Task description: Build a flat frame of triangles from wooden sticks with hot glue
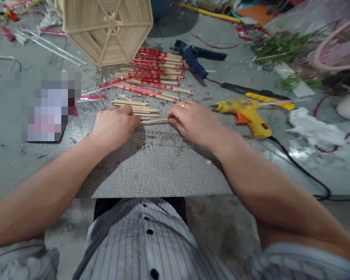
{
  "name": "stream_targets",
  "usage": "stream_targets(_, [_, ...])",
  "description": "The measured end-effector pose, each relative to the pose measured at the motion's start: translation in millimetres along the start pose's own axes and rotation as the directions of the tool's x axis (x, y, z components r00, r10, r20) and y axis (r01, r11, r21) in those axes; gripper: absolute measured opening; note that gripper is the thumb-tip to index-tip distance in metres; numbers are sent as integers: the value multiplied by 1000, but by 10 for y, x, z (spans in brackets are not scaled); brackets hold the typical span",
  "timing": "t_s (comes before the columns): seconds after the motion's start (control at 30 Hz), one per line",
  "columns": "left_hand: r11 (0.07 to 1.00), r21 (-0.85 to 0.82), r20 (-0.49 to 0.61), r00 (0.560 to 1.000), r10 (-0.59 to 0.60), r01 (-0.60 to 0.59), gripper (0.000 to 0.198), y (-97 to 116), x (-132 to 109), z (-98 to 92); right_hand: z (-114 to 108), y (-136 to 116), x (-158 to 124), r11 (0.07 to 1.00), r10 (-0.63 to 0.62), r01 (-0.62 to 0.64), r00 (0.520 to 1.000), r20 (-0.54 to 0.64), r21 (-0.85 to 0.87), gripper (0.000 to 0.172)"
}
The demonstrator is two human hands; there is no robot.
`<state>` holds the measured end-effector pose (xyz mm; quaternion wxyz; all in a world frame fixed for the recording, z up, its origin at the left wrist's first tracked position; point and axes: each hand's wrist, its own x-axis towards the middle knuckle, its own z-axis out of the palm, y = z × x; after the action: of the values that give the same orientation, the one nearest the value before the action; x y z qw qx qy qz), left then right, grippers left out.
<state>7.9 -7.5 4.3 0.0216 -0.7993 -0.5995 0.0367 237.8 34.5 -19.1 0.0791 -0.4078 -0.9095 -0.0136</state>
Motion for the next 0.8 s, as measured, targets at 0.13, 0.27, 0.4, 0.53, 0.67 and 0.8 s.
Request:
stream_targets(0.13, [999,25,28,999,35,-35,33,26,-18,-39,5,3,-5,1000,8,-8,1000,8,19,16])
stream_targets(0.27, [999,23,25,999,31,-32,32,32,-11,-34,3,-8,-4,1000,22,-22,999,24,21,14])
stream_targets(0.4, [1000,-4,-18,999,29,-29,32,20,-1,-23,21,-16,-7,1000,21,-21,1000,-2,22,18])
stream_targets(0.53, [999,-40,-24,999,28,-29,27,7,14,1,43,-6,-13,1000,17,-17,1000,-12,25,21])
stream_targets(0.67, [996,-82,-25,999,38,-40,26,-5,31,28,46,7,-17,1000,10,-10,1000,-9,25,19])
stream_targets(0.8, [996,-75,-11,999,40,-41,27,-10,35,26,35,10,-16,999,13,-13,1000,12,29,16])
